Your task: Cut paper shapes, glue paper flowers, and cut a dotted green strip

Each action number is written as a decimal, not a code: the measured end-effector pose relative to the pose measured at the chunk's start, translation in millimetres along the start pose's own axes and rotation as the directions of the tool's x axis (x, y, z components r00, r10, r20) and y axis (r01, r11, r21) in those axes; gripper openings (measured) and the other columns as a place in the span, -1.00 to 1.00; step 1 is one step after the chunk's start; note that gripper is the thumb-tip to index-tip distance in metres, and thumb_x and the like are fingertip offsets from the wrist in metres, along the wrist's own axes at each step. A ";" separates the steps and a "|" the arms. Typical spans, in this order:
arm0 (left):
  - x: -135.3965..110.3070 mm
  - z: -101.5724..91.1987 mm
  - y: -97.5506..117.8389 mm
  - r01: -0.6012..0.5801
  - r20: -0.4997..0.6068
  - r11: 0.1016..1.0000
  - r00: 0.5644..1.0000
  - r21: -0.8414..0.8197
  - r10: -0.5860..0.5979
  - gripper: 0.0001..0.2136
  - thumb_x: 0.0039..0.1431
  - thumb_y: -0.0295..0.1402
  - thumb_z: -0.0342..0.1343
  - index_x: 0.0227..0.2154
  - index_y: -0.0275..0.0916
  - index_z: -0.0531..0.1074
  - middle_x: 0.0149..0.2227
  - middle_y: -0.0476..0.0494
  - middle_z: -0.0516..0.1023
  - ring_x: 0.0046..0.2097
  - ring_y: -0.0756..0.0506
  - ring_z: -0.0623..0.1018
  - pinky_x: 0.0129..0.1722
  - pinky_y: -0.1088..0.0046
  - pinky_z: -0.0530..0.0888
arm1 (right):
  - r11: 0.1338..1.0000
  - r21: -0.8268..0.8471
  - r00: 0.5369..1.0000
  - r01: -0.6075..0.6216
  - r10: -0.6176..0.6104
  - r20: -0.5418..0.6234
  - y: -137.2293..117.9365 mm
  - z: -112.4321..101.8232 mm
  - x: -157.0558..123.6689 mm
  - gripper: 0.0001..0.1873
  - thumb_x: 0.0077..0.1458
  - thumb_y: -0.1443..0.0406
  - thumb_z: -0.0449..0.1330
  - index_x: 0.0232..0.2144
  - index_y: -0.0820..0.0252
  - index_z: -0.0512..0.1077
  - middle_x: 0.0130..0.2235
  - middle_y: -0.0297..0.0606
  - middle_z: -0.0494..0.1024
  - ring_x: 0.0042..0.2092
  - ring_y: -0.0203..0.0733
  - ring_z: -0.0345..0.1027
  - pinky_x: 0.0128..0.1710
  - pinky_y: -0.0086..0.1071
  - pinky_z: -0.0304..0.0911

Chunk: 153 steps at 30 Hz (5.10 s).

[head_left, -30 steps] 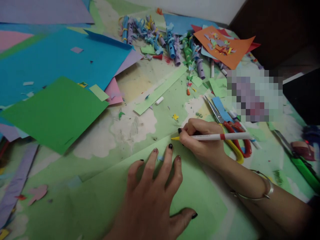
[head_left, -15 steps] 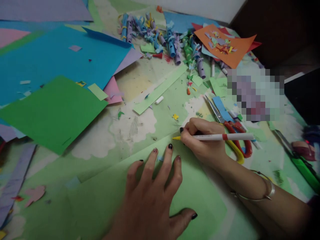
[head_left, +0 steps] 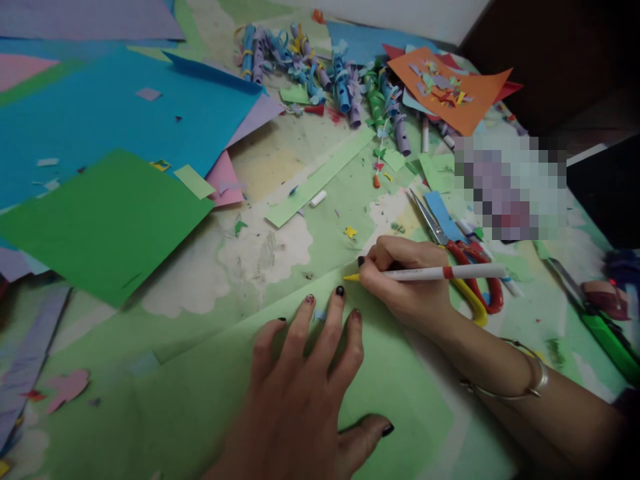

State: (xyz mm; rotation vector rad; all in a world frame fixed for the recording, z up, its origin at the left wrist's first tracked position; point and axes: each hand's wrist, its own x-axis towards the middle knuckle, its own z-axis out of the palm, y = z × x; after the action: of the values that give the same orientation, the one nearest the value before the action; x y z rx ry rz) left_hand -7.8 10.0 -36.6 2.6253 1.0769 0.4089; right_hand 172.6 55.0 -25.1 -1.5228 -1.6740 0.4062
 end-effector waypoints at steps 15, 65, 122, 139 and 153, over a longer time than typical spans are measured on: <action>0.0 -0.4 0.1 0.008 -0.007 1.000 1.000 -0.003 -0.008 -0.27 -0.08 0.21 0.11 0.10 -0.15 0.36 0.23 -0.15 0.31 0.17 -0.32 0.26 0.09 0.05 0.03 | 0.999 0.029 0.999 -0.035 0.035 0.004 -0.3 0.8 -0.6 -0.62 -0.05 0.48 0.13 -0.70 0.15 0.02 -0.67 -0.47 0.12 -0.58 -0.41 0.05 -0.59 -0.47 0.00; 0.6 -2.5 0.8 0.028 0.016 1.000 0.999 -0.006 -0.028 -0.28 -0.05 0.20 0.10 0.11 -0.13 0.35 0.23 -0.13 0.31 0.18 -0.32 0.25 0.10 0.07 0.04 | 0.997 0.048 0.997 -0.068 0.070 -0.039 0.2 1.9 -1.0 -0.62 -0.07 0.48 0.12 -0.69 0.15 -0.01 -0.66 -0.48 0.08 -0.57 -0.41 -0.04 -0.59 -0.46 -0.05; 0.5 -2.2 -0.5 0.007 0.019 1.000 1.000 0.016 -0.008 -0.29 -0.03 0.21 0.08 0.11 -0.15 0.35 0.24 -0.14 0.30 0.18 -0.31 0.24 0.09 0.07 0.03 | 0.996 0.060 0.998 -0.061 0.062 -0.031 0.1 1.3 -0.1 -0.61 -0.08 0.51 0.11 -0.68 0.14 -0.03 -0.66 -0.47 0.07 -0.58 -0.40 -0.03 -0.59 -0.43 -0.07; 0.5 -1.0 -0.5 0.007 0.008 1.000 1.000 0.003 -0.007 -0.29 -0.04 0.20 0.09 0.10 -0.16 0.36 0.23 -0.15 0.31 0.18 -0.32 0.24 0.08 0.05 0.03 | 0.995 0.045 0.996 -0.085 0.086 -0.011 -1.3 1.5 0.6 -0.61 -0.06 0.49 0.14 -0.70 0.15 0.02 -0.67 -0.48 0.09 -0.58 -0.41 -0.01 -0.58 -0.45 -0.02; 0.1 -3.5 -1.3 0.007 0.022 1.000 1.000 -0.010 -0.006 -0.31 0.00 0.19 0.06 0.10 -0.15 0.37 0.23 -0.14 0.32 0.19 -0.31 0.25 0.08 0.06 0.03 | 0.998 0.030 0.999 -0.047 0.047 -0.016 -2.6 0.0 0.6 -0.62 -0.13 0.52 0.09 -0.69 0.15 -0.04 -0.67 -0.47 0.08 -0.58 -0.41 -0.02 -0.60 -0.44 -0.07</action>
State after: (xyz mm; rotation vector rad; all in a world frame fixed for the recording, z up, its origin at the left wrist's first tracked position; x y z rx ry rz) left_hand -9.8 11.5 -33.8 2.6109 1.0736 0.3818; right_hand 170.9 55.0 -23.1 -1.5420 -1.6149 0.4404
